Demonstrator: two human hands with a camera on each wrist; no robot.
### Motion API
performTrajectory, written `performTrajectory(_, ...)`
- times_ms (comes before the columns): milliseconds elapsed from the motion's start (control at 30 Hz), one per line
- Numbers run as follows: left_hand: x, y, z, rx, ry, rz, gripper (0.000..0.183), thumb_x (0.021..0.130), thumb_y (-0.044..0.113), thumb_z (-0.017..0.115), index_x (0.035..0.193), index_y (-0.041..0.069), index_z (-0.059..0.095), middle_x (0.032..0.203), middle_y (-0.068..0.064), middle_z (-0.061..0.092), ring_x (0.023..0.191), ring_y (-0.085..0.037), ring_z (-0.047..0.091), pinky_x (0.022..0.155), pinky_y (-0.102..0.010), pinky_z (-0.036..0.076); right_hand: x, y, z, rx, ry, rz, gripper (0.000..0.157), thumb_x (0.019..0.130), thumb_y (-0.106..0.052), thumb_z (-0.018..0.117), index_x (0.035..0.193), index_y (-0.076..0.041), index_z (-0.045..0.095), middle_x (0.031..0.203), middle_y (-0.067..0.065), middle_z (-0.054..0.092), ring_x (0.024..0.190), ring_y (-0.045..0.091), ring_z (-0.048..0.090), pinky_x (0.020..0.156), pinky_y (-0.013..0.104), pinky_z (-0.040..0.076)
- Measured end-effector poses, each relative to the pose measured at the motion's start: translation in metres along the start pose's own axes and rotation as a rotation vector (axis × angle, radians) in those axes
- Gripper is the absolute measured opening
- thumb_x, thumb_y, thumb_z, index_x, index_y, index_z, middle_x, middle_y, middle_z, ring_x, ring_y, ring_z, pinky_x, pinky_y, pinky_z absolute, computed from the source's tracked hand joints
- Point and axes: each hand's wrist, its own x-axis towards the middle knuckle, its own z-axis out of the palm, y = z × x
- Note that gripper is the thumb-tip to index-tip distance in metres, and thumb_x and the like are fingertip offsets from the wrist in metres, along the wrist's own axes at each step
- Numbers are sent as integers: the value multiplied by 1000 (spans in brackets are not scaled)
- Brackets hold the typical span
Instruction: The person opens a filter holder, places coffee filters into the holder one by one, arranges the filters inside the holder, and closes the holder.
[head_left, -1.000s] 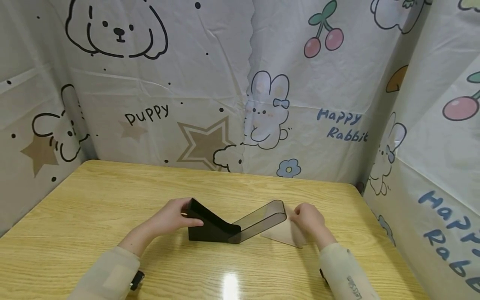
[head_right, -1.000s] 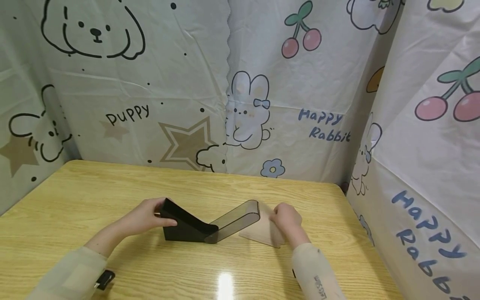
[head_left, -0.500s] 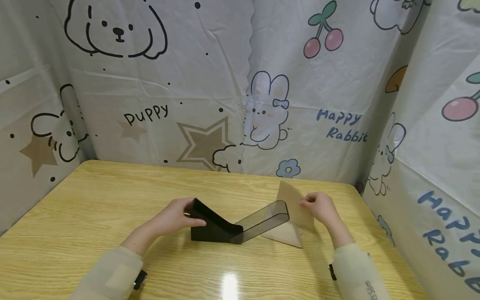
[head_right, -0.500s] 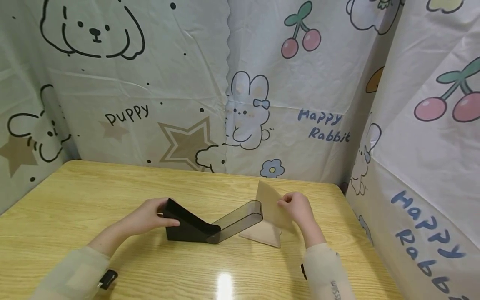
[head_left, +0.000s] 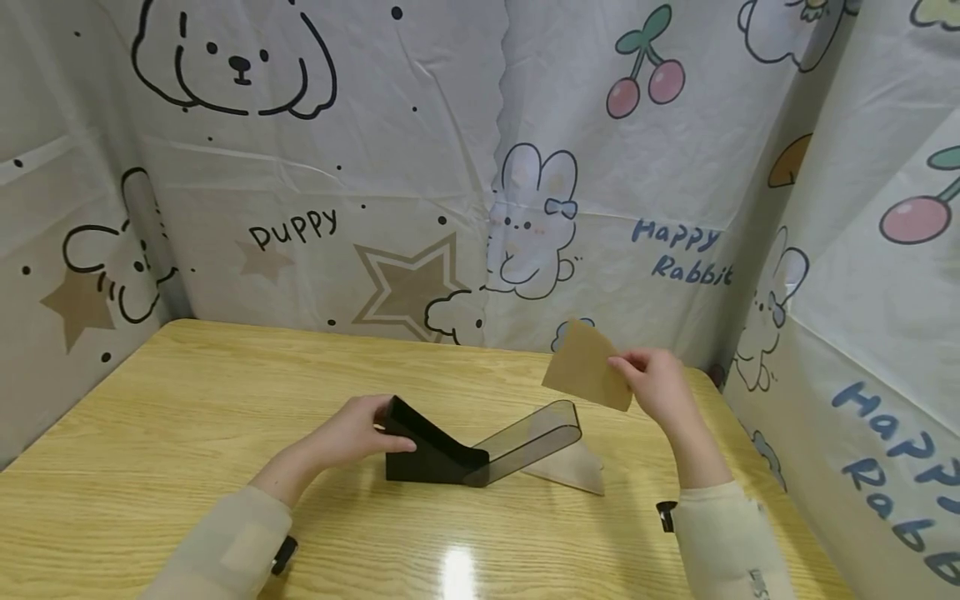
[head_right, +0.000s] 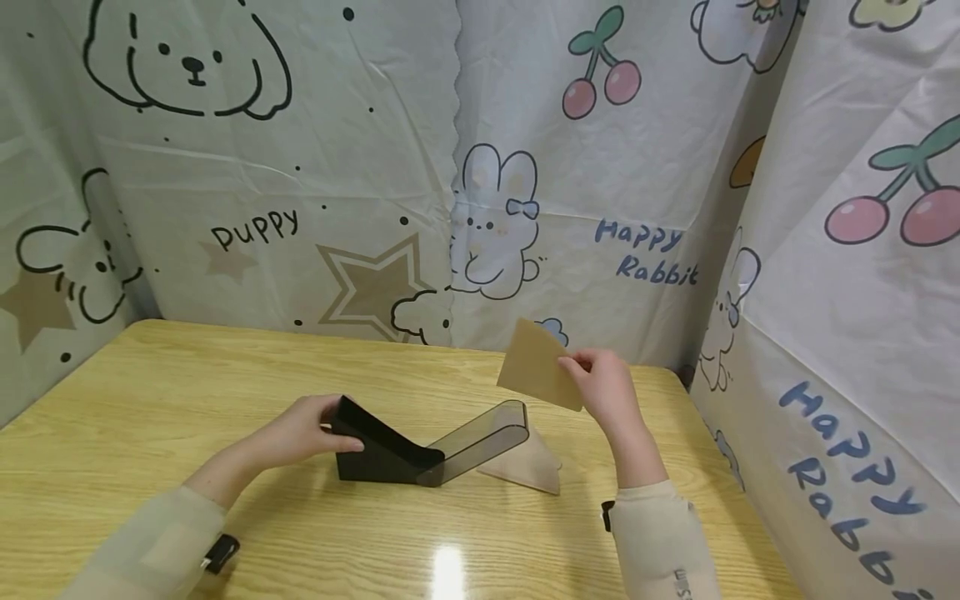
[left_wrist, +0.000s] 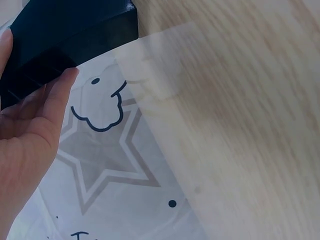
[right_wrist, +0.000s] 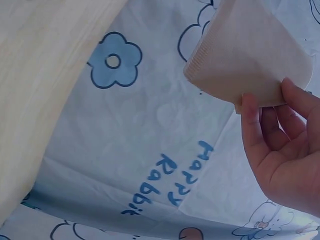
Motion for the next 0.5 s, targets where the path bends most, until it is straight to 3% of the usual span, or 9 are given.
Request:
performTrajectory(233,7,3,-1,-3,-37,1,28,78,25,76,95,9,60,89,0,66,82,-12,60,74,-31,49,-3,-17,-5,-14,26,-9,27,94,-21,57,97,3,69,75,11,61,65,19,49,59,28,40)
performTrajectory(500,16,8,8,-27,-70,-15,24,78,22,76,94,10,62,88,1,66,79,-11,60,72,-30,49,-4,-35,-4,-1,54,-31,25,93,-19,59,97,3,69,81,15,65,68,20,54,61,27,44)
